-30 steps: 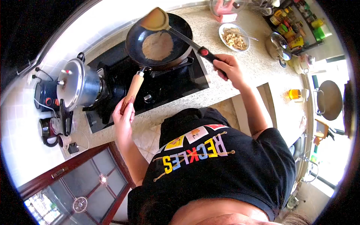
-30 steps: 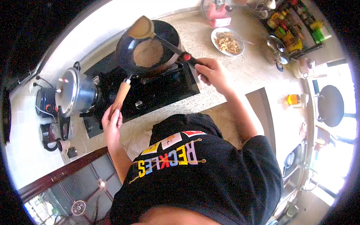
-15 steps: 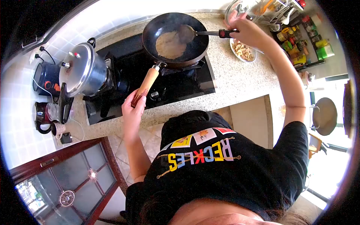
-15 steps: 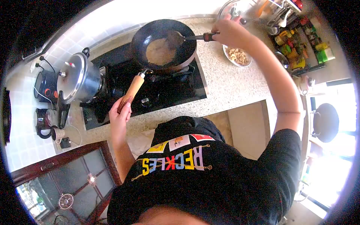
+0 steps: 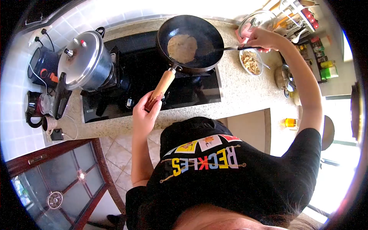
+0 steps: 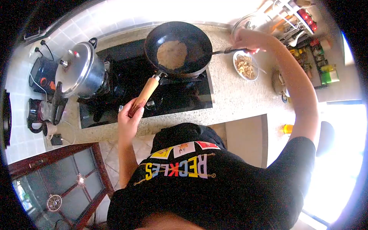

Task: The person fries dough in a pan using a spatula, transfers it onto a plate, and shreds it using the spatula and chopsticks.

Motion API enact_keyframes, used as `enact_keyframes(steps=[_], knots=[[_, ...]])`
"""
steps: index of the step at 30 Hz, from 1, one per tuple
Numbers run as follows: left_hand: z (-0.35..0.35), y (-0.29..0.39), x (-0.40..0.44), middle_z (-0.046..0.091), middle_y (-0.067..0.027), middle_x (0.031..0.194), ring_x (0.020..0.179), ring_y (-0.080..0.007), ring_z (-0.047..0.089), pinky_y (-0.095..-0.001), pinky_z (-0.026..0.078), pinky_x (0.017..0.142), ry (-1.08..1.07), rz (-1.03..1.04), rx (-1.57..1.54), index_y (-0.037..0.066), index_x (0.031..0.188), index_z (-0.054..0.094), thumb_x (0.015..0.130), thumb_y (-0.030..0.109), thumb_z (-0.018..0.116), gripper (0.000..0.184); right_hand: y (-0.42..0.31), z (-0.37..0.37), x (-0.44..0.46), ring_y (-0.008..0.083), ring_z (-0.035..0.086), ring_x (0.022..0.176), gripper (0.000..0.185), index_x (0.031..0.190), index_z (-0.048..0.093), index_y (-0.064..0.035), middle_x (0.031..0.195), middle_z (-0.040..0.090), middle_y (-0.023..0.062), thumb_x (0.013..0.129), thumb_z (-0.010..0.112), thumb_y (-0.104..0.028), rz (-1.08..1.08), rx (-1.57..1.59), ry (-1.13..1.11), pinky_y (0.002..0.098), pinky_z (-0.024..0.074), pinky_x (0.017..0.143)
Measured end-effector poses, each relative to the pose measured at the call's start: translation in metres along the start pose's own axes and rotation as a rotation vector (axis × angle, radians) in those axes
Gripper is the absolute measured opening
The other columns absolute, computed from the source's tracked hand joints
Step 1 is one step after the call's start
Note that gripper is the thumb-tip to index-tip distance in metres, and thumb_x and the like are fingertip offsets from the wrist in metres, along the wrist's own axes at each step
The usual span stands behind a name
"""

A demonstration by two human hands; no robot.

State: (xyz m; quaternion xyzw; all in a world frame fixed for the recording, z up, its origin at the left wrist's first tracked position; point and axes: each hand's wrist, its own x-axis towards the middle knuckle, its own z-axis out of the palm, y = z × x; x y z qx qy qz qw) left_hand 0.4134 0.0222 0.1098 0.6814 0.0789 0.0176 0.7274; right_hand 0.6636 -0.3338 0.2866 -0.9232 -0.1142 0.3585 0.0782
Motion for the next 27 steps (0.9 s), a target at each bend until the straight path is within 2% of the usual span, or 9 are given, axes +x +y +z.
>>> enact_keyframes(steps=[2, 6, 9, 16, 18, 19, 20, 25, 27], knots=[[0.000, -0.002, 0.002, 0.066, -0.0050, 0.100, 0.081, -0.0052, 0.058, -0.0189, 0.046, 0.069, -0.010, 0.008, 0.003, -0.006, 0.119, 0.056, 0.088, 0.002, 0.061, 0.032, 0.016, 0.013, 0.002, 0.0054, 0.039, 0.036, 0.027, 0.073, 0.063, -0.0012, 0.048, 0.049, -0.0006, 0.092, 0.059, -0.019, 0.057, 0.131, 0.077, 0.0215, 0.0279, 0.034], [-0.001, -0.003, 0.003, 0.066, -0.0049, 0.100, 0.081, -0.0050, 0.058, -0.0188, 0.046, 0.069, -0.009, 0.014, -0.001, -0.006, 0.119, 0.056, 0.087, 0.001, 0.060, 0.033, 0.037, 0.037, 0.014, 0.0052, 0.038, 0.038, 0.024, 0.077, 0.064, -0.0004, 0.049, 0.049, -0.0009, 0.092, 0.059, -0.017, 0.007, 0.274, 0.037, 0.0215, 0.0279, 0.035], [-0.002, -0.002, 0.003, 0.066, -0.0049, 0.100, 0.081, -0.0048, 0.058, -0.0189, 0.046, 0.069, -0.016, 0.005, 0.042, -0.006, 0.119, 0.056, 0.087, 0.001, 0.061, 0.034, 0.037, 0.045, 0.016, 0.0052, 0.038, 0.039, 0.022, 0.077, 0.066, -0.0002, 0.050, 0.049, -0.0014, 0.092, 0.059, -0.016, -0.087, 0.275, 0.233, 0.0217, 0.0277, 0.035], [-0.001, 0.002, 0.002, 0.066, -0.0049, 0.101, 0.082, -0.0057, 0.058, -0.0199, 0.047, 0.071, 0.005, 0.001, 0.104, -0.006, 0.119, 0.056, 0.086, 0.002, 0.061, 0.034, 0.010, 0.067, 0.023, 0.0057, 0.040, 0.041, 0.028, 0.079, 0.064, -0.0028, 0.051, 0.047, -0.0019, 0.095, 0.054, -0.024, -0.013, 0.285, 0.029, 0.0224, 0.0289, 0.037], [0.000, 0.005, 0.002, 0.066, -0.0049, 0.101, 0.083, -0.0057, 0.058, -0.0202, 0.047, 0.072, 0.000, 0.006, 0.099, -0.005, 0.119, 0.056, 0.086, 0.002, 0.061, 0.034, 0.004, 0.104, 0.038, 0.0088, 0.043, 0.041, 0.030, 0.079, 0.066, -0.0027, 0.051, 0.050, -0.0001, 0.092, 0.059, -0.029, -0.008, 0.590, 0.077, 0.0250, 0.0312, 0.037], [0.000, 0.006, 0.002, 0.066, -0.0049, 0.101, 0.084, -0.0057, 0.058, -0.0205, 0.047, 0.073, -0.005, 0.009, 0.094, -0.005, 0.119, 0.056, 0.087, 0.002, 0.061, 0.034, 0.001, 0.113, 0.042, 0.0090, 0.042, 0.041, 0.029, 0.082, 0.066, -0.0022, 0.051, 0.049, -0.0001, 0.092, 0.059, -0.029, -0.037, 0.521, 0.112, 0.0257, 0.0305, 0.037], [0.000, 0.006, 0.002, 0.066, -0.0049, 0.101, 0.084, -0.0057, 0.058, -0.0205, 0.047, 0.073, 0.002, 0.013, 0.098, -0.005, 0.119, 0.056, 0.087, 0.002, 0.061, 0.034, 0.002, 0.116, 0.039, 0.0091, 0.042, 0.041, 0.030, 0.079, 0.065, -0.0024, 0.050, 0.048, -0.0002, 0.092, 0.060, -0.029, -0.074, 0.691, 0.107, 0.0255, 0.0309, 0.037], [-0.001, -0.003, 0.003, 0.064, -0.0036, 0.098, 0.081, -0.0057, 0.057, -0.0204, 0.046, 0.072, 0.005, -0.019, 0.104, -0.005, 0.119, 0.056, 0.086, 0.005, 0.063, 0.035, -0.009, 0.133, 0.039, 0.0052, 0.039, 0.041, 0.029, 0.081, 0.061, -0.0027, 0.053, 0.048, -0.0022, 0.093, 0.059, -0.029, 0.003, 0.757, 0.203, 0.0222, 0.0270, 0.037], [-0.001, -0.004, 0.001, 0.064, -0.0032, 0.097, 0.080, -0.0056, 0.056, -0.0204, 0.046, 0.071, 0.023, -0.021, 0.109, -0.005, 0.119, 0.056, 0.086, 0.006, 0.063, 0.036, -0.022, 0.146, 0.038, 0.0039, 0.038, 0.043, 0.024, 0.091, 0.065, -0.0007, 0.055, 0.047, -0.0032, 0.091, 0.063, -0.025, -0.052, 0.794, 0.221, 0.0211, 0.0262, 0.038]])
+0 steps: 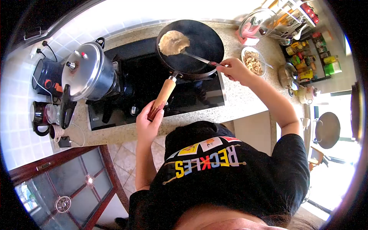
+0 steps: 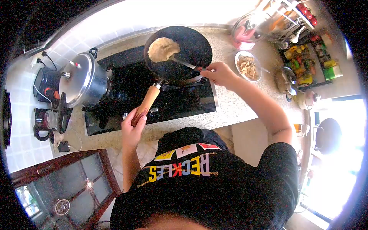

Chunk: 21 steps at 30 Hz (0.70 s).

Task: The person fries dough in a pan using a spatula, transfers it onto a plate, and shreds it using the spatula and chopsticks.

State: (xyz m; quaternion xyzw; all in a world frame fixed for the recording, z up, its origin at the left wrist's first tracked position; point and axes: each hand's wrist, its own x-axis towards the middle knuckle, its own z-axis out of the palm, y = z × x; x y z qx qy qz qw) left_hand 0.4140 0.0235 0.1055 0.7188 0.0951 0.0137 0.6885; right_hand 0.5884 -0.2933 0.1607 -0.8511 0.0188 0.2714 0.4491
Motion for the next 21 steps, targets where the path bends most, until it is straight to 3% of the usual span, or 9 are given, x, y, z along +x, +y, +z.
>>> enact_keyframes(steps=[11, 21], knots=[[0.003, 0.001, -0.001, 0.064, -0.0034, 0.097, 0.079, -0.0054, 0.056, -0.0204, 0.046, 0.070, -0.002, 0.045, 0.026, -0.006, 0.118, 0.056, 0.087, 0.003, 0.062, 0.034, 0.051, -0.013, -0.046, 0.0023, 0.036, 0.049, 0.030, 0.113, 0.063, 0.0035, 0.061, 0.045, -0.0060, 0.089, 0.063, -0.014, -0.062, 0.316, 0.123, 0.0201, 0.0240, 0.042], [0.002, -0.004, -0.001, 0.064, -0.0041, 0.099, 0.084, -0.0067, 0.057, -0.0207, 0.047, 0.074, -0.014, 0.037, 0.012, -0.005, 0.119, 0.056, 0.088, 0.006, 0.063, 0.034, 0.063, -0.018, -0.089, 0.0008, 0.035, 0.047, 0.030, 0.113, 0.062, 0.0048, 0.061, 0.046, -0.0065, 0.089, 0.063, -0.012, -0.129, 0.451, 0.221, 0.0184, 0.0224, 0.041]])
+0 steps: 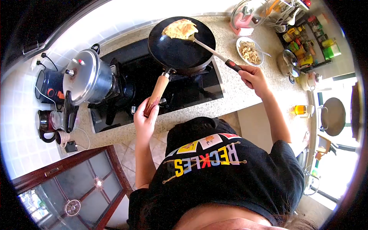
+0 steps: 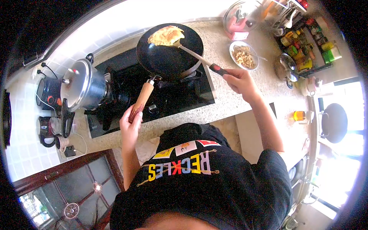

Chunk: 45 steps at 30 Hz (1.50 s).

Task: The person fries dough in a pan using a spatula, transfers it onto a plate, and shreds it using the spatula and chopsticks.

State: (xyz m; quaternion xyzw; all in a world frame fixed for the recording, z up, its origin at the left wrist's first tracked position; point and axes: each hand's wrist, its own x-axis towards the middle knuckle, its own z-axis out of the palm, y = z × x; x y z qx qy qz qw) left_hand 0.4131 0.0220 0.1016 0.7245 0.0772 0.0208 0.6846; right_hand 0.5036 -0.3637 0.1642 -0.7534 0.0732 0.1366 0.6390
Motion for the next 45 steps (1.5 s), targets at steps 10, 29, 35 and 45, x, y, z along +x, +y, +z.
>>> enact_keyframes(steps=[10, 29, 35, 45], knots=[[-0.001, 0.006, -0.002, 0.061, -0.0064, 0.104, 0.087, -0.0091, 0.058, -0.0220, 0.047, 0.075, -0.016, 0.128, 0.057, -0.002, 0.124, 0.054, 0.088, 0.007, 0.064, 0.039, 0.002, -0.032, -0.048, 0.0001, 0.035, 0.042, 0.031, 0.114, 0.062, 0.0033, 0.060, 0.048, -0.0051, 0.089, 0.061, -0.015, -0.060, 0.008, 0.183, 0.0163, 0.0239, 0.038], [0.134, 0.024, -0.020, 0.064, -0.0087, 0.081, 0.070, -0.0122, 0.060, -0.0251, 0.049, 0.063, -0.525, 0.350, 0.386, 0.000, 0.106, 0.065, 0.083, 0.002, 0.065, 0.024, 0.154, -0.108, -0.053, 0.0013, 0.041, 0.044, 0.020, 0.099, 0.067, -0.0060, 0.059, 0.051, -0.0054, 0.086, 0.067, -0.021, 0.033, 0.030, 0.687, 0.0177, 0.0283, 0.037], [0.248, -0.042, -0.013, 0.067, -0.0086, 0.091, 0.085, -0.0126, 0.065, -0.0279, 0.053, 0.075, -0.865, 0.075, 0.391, 0.000, 0.116, 0.060, 0.097, 0.020, 0.054, 0.028, 0.172, -0.101, -0.039, 0.0083, 0.051, 0.054, 0.025, 0.102, 0.063, 0.0035, 0.064, 0.057, 0.0011, 0.087, 0.062, -0.017, 0.118, 0.138, 0.501, 0.0248, 0.0410, 0.048], [0.432, -0.014, -0.002, 0.062, -0.0039, 0.092, 0.076, -0.0119, 0.061, -0.0248, 0.052, 0.062, -0.497, -0.627, -0.375, 0.009, 0.111, 0.055, 0.096, 0.035, 0.054, 0.030, 0.150, -0.149, -0.053, 0.0098, 0.057, 0.079, 0.048, 0.133, 0.041, 0.0029, 0.091, 0.061, 0.0048, 0.092, 0.060, -0.015, -0.031, 0.331, -0.024, 0.0253, 0.0478, 0.067]])
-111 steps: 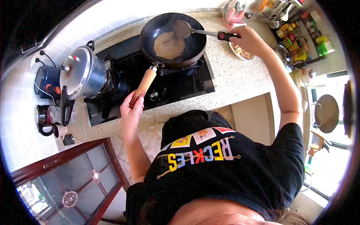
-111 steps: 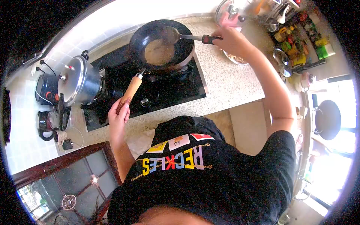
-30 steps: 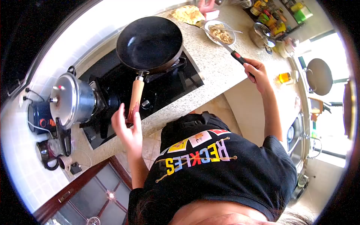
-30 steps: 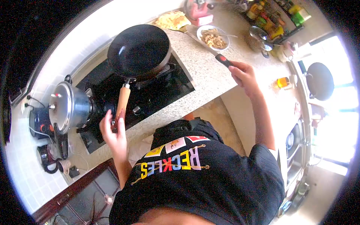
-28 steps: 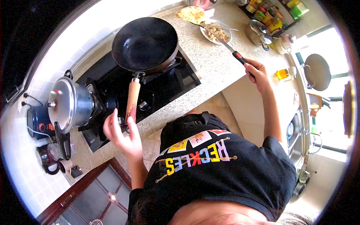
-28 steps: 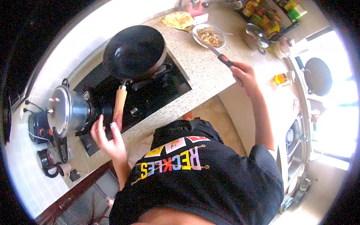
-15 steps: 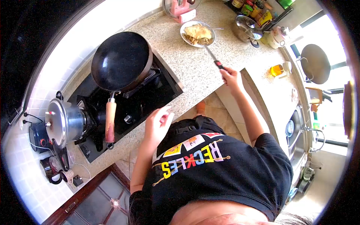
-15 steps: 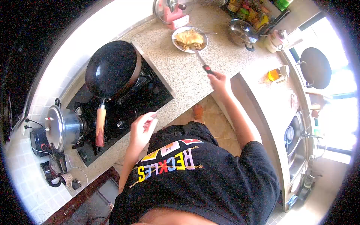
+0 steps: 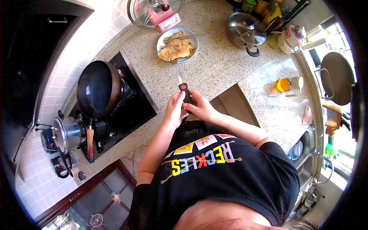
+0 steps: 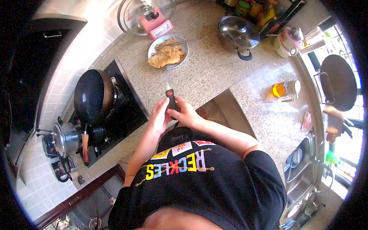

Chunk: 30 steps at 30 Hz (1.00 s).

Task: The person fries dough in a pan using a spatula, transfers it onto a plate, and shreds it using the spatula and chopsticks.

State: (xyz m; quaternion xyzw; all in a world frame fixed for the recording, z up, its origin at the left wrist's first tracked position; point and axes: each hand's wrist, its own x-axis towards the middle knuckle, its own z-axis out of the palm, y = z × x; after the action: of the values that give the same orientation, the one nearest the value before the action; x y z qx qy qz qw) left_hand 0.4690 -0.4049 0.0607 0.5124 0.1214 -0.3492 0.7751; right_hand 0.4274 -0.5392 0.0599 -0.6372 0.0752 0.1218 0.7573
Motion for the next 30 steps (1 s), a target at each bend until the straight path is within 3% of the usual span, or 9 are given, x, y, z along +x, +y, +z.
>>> enact_keyframes(steps=[3, 5, 7, 8, 11, 14, 24, 27, 30], knots=[[0.002, -0.004, 0.006, 0.062, -0.0050, 0.086, 0.072, -0.0154, 0.063, -0.0286, 0.052, 0.057, 0.096, -0.067, -0.034, 0.007, 0.102, 0.057, 0.094, 0.023, 0.057, 0.019, 0.008, -0.028, 0.013, 0.0086, 0.056, 0.079, 0.045, 0.131, 0.045, 0.0035, 0.092, 0.063, 0.0053, 0.093, 0.059, -0.017, 0.091, -0.035, -0.300, 0.0247, 0.0480, 0.066], [0.011, -0.008, 0.006, 0.062, -0.0069, 0.085, 0.067, -0.0166, 0.061, -0.0289, 0.048, 0.054, 0.215, -0.068, -0.138, 0.003, 0.105, 0.057, 0.093, 0.021, 0.057, 0.021, -0.002, -0.031, 0.013, 0.0081, 0.055, 0.069, 0.034, 0.118, 0.059, 0.0020, 0.083, 0.064, 0.0019, 0.094, 0.059, -0.022, 0.009, -0.006, -0.176, 0.0251, 0.0468, 0.060], [0.011, -0.005, 0.002, 0.061, -0.0070, 0.083, 0.064, -0.0149, 0.059, -0.0277, 0.046, 0.052, 0.244, -0.083, -0.108, 0.003, 0.107, 0.056, 0.093, 0.020, 0.058, 0.022, 0.016, -0.055, 0.036, 0.0090, 0.053, 0.062, 0.031, 0.098, 0.067, 0.0005, 0.073, 0.063, 0.0026, 0.090, 0.063, -0.029, -0.078, -0.347, 0.075, 0.0293, 0.0447, 0.054], [0.009, -0.002, 0.001, 0.060, -0.0070, 0.081, 0.062, -0.0133, 0.057, -0.0265, 0.044, 0.050, 0.265, -0.094, -0.085, 0.002, 0.109, 0.056, 0.093, 0.019, 0.058, 0.023, 0.017, -0.068, 0.049, 0.0098, 0.052, 0.060, 0.030, 0.090, 0.069, 0.0001, 0.069, 0.061, 0.0013, 0.088, 0.064, -0.029, 0.062, -0.234, 0.148, 0.0297, 0.0438, 0.053], [-0.008, -0.001, 0.002, 0.057, -0.0058, 0.077, 0.058, -0.0102, 0.053, -0.0243, 0.042, 0.049, 0.177, -0.066, -0.047, 0.001, 0.111, 0.056, 0.092, 0.018, 0.059, 0.026, 0.039, -0.113, 0.101, 0.0090, 0.048, 0.058, 0.025, 0.103, 0.064, -0.0042, 0.066, 0.052, -0.0019, 0.090, 0.063, -0.026, 0.107, 0.287, 0.225, 0.0239, 0.0417, 0.055], [-0.008, 0.009, -0.002, 0.054, -0.0035, 0.072, 0.053, -0.0089, 0.049, -0.0243, 0.041, 0.046, 0.215, -0.036, 0.036, 0.001, 0.105, 0.057, 0.092, 0.017, 0.059, 0.021, 0.058, -0.154, 0.171, 0.0118, 0.052, 0.065, 0.017, 0.095, 0.055, -0.0071, 0.076, 0.056, 0.0018, 0.091, 0.064, -0.021, 0.147, 0.895, 0.237, 0.0256, 0.0489, 0.060], [-0.012, 0.020, -0.008, 0.052, -0.0019, 0.062, 0.043, -0.0086, 0.046, -0.0235, 0.037, 0.038, 0.308, 0.090, 0.374, 0.004, 0.080, 0.051, 0.092, 0.012, 0.055, 0.016, 0.036, -0.198, 0.285, 0.0075, 0.039, 0.047, 0.026, 0.072, 0.054, -0.0108, 0.058, 0.045, -0.0037, 0.086, 0.071, -0.026, 0.338, 0.956, 0.351, 0.0182, 0.0316, 0.040], [-0.009, 0.024, -0.013, 0.052, -0.0019, 0.063, 0.044, -0.0086, 0.047, -0.0232, 0.038, 0.038, 0.325, 0.101, 0.459, 0.004, 0.081, 0.050, 0.092, 0.012, 0.055, 0.015, 0.033, -0.197, 0.300, 0.0070, 0.037, 0.047, 0.027, 0.075, 0.055, -0.0100, 0.059, 0.046, -0.0020, 0.087, 0.069, -0.031, 0.334, 0.856, 0.419, 0.0188, 0.0333, 0.041], [-0.008, 0.027, -0.017, 0.052, -0.0018, 0.064, 0.044, -0.0085, 0.046, -0.0233, 0.037, 0.039, 0.338, 0.100, 0.457, 0.003, 0.084, 0.051, 0.092, 0.011, 0.055, 0.012, 0.027, -0.192, 0.304, 0.0090, 0.042, 0.048, 0.026, 0.083, 0.057, -0.0063, 0.060, 0.048, -0.0002, 0.092, 0.061, -0.031, 0.130, 0.785, 0.447, 0.0224, 0.0358, 0.041]])
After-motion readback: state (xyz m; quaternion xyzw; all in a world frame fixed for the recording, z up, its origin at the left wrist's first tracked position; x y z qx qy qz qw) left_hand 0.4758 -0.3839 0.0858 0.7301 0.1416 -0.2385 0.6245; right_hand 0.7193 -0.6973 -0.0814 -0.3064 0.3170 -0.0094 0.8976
